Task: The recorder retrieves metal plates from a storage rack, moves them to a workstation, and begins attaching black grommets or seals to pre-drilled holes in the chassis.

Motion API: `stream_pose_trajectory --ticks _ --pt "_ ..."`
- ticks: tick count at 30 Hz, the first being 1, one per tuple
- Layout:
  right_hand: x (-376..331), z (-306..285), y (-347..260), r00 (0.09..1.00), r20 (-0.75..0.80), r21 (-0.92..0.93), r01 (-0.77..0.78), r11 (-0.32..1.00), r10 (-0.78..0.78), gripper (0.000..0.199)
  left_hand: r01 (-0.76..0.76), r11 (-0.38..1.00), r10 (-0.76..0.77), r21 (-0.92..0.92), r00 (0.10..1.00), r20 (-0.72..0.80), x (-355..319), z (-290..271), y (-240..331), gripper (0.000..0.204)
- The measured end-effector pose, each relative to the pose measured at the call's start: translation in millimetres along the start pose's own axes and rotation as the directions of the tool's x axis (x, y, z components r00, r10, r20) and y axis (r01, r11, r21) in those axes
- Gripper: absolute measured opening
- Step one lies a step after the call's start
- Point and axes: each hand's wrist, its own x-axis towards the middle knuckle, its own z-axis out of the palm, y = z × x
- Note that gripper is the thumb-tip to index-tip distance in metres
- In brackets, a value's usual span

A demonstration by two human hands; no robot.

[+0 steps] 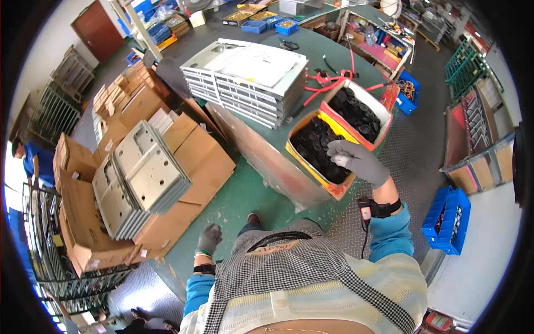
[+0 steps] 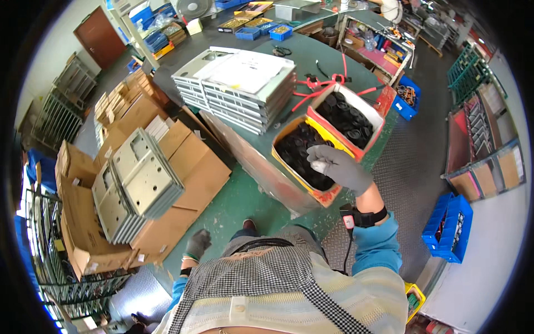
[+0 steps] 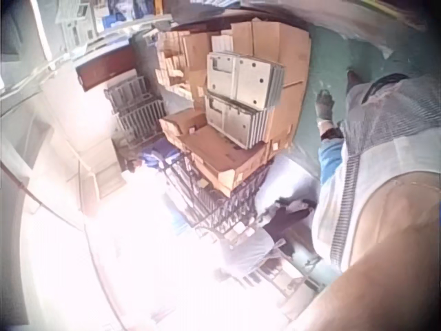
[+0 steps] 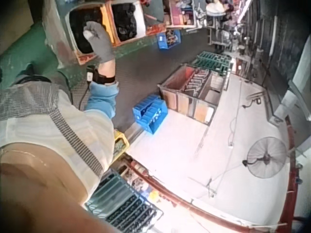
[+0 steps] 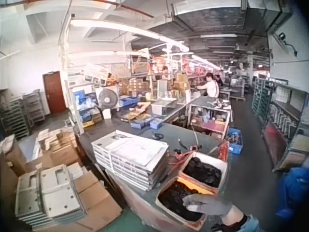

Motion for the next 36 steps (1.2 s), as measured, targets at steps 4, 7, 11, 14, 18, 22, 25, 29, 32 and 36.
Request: stream_pose_trajectory --ticks 4,7,11,14,18,22,25,29,32,36 --pt "53.1 -12.6 -60.5 0.998 0.011 -0.365 0.068 0.928 -0.069 0.027 -0.052 0.93 -0.01 -0.363 0.986 -0.166 75.2 -71.1 150.9 0.031" --pt "105.4 -31.7 -108.6 0.997 0.013 -0.52 0.075 0.851 -0.08 0.023 -0.405 0.914 0.399 -0.029 0.909 -0.122 137.7 -121.9 225.1 0.028" --pt "199.2 -74.1 -134.5 0.999 -0.017 -0.682 -0.045 0.73 0.045 0.037 -0.522 0.819 0.543 -0.237 0.84 0.027 195.3 -134.8 353.7 0.032" --pt "286.3 -130.6 -119.7 0.995 -0.02 -0.834 -0.071 0.548 0.098 0.039 -0.511 0.854 0.52 -0.101 0.83 0.2 225.3 -135.9 427.0 0.038" --pt "402.8 -160.1 -101.3 0.973 -0.112 -0.876 -0.192 0.442 0.201 0.037 -0.585 0.783 0.547 0.213 0.81 0.213 295.7 -132.2 474.6 0.046" --pt "507.7 -205.3 -46.3 0.948 -0.119 -0.913 -0.221 0.342 0.295 0.041 -0.546 0.623 0.443 0.56 0.836 0.323 345.0 -119.1 491.2 0.059" --pt "574.6 -231.3 21.2 0.937 -0.096 -0.98 -0.148 0.132 0.337 0.041 -0.499 0.473 0.372 0.727 0.86 0.348 345.8 -109.2 510.6 0.065" --pt "625.3 -226.2 82.8 0.873 -0.105 -0.993 -0.117 -0.005 0.476 0.037 -0.433 0.511 0.244 0.742 0.902 0.357 363.4 -107.9 514.0 0.066" --pt "638.1 -211.1 103.4 0.924 -0.083 -0.945 -0.192 0.264 0.374 0.03 -0.408 0.526 0.196 0.746 0.912 0.361 370.2 -106.6 518.7 0.065" --pt "660.7 -201.7 98.8 0.726 -0.324 -0.582 -0.659 0.477 0.607 0.013 -0.437 0.562 0.213 0.702 0.897 0.388 369.0 -112.0 517.4 0.065"
